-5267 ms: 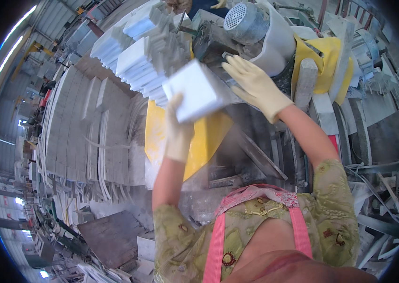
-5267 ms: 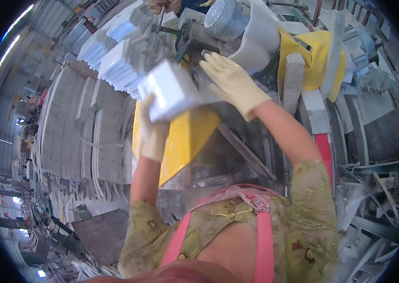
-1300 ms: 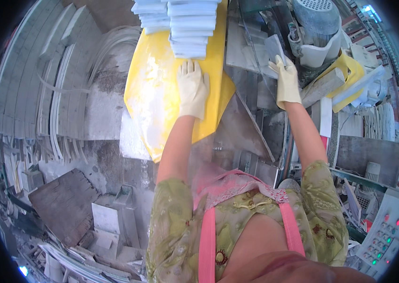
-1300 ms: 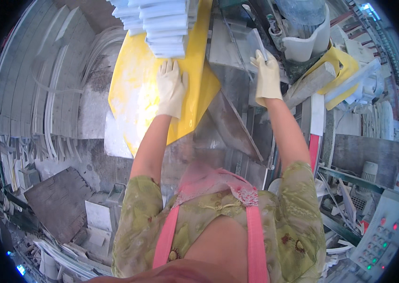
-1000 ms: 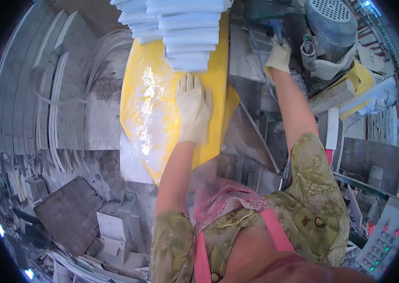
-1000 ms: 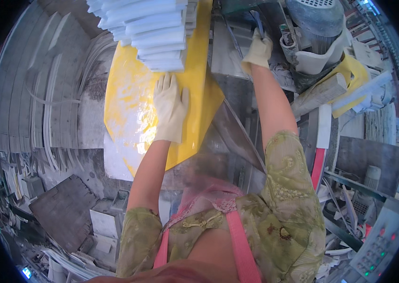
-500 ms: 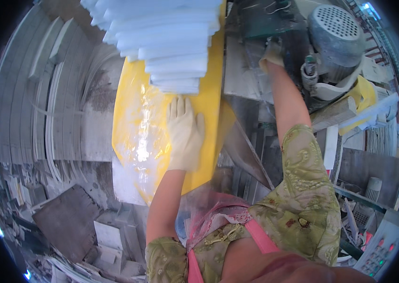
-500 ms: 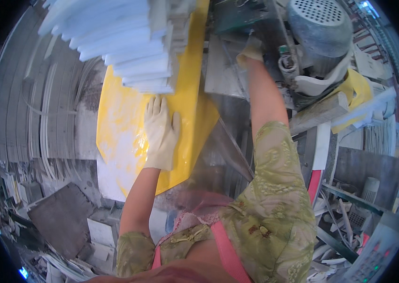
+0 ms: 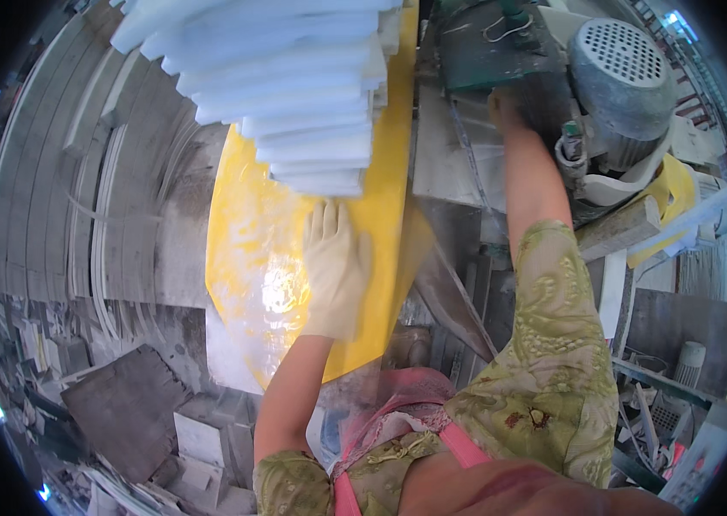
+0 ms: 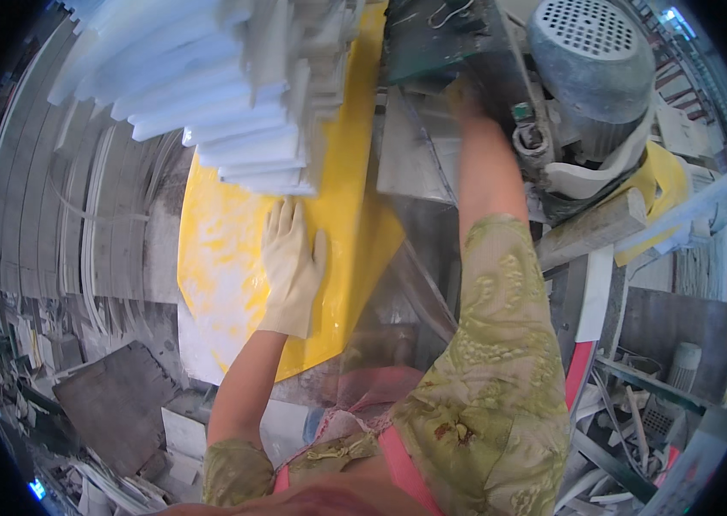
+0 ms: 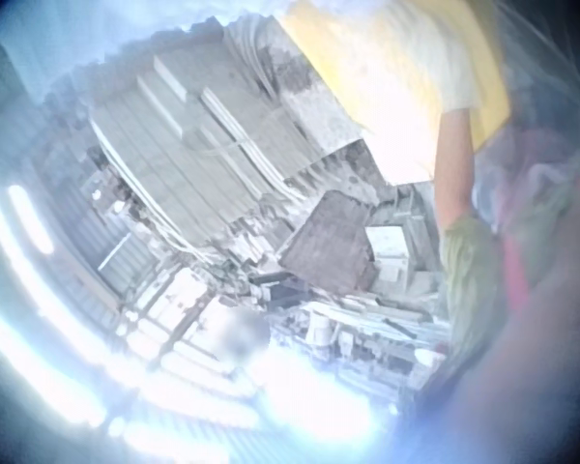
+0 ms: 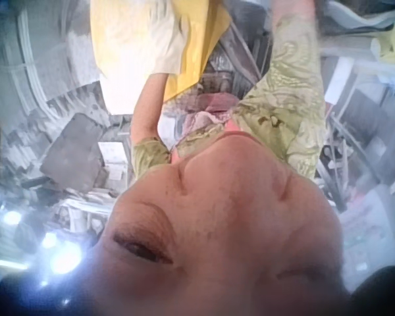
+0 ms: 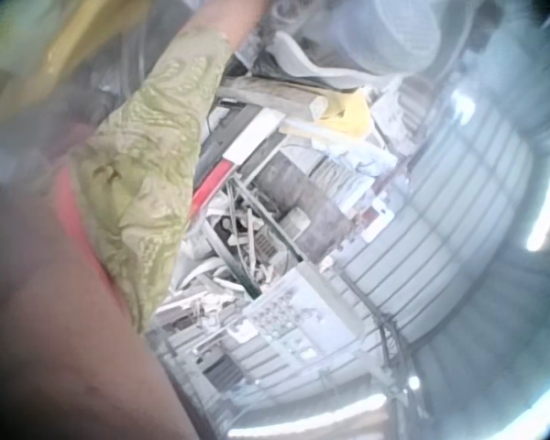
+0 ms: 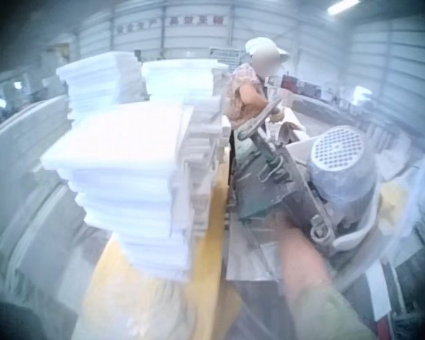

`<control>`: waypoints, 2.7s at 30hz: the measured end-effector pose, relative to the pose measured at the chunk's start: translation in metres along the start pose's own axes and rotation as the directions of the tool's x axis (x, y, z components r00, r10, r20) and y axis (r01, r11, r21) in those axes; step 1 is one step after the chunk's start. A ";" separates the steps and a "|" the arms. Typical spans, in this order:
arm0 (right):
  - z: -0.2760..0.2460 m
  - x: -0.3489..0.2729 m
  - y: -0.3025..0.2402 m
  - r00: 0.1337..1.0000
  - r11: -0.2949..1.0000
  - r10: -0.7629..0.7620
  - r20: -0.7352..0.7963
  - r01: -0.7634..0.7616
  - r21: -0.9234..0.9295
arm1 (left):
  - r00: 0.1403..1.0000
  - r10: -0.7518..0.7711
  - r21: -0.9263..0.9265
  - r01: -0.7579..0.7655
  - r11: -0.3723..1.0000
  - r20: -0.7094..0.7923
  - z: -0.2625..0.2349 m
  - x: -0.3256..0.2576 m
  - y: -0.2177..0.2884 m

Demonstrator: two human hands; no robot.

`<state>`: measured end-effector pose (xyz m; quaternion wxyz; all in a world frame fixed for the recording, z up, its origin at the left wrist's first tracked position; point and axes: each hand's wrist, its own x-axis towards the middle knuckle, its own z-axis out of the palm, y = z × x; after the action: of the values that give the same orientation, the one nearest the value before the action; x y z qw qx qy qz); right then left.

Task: The person repeatedly picks up white rectangular boards from a pile and stacks them on a yellow tray. The person also moves a stack of boards to a nearby rack. The person wears gloves and a pink headstrap.

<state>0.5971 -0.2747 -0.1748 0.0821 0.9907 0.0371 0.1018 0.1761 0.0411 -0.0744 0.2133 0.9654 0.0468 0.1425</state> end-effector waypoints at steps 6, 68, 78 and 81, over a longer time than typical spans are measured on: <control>-0.014 -0.002 0.001 1.000 0.995 0.022 0.018 -0.023 0.096 | 1.000 -0.011 -0.007 0.011 1.000 -0.004 0.000 0.000 0.001; -0.212 -0.677 0.285 0.916 0.865 0.326 -0.236 -0.188 0.466 | 0.970 0.052 -0.173 -0.094 0.980 -0.236 -0.004 -0.054 0.019; -0.204 -0.619 0.297 0.989 0.895 0.133 -0.058 -0.095 0.436 | 0.992 -0.118 0.206 0.126 0.970 -0.047 -0.024 -0.131 0.038; -0.204 -0.612 0.298 0.996 0.897 0.079 0.048 -0.093 0.433 | 0.983 -0.165 0.244 0.142 0.959 0.080 -0.029 -0.138 0.045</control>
<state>-0.0261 -0.5917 -0.0468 -0.1448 0.9861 0.0138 0.0798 0.0376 -0.0093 -0.0655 0.1088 0.9833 0.1276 0.0705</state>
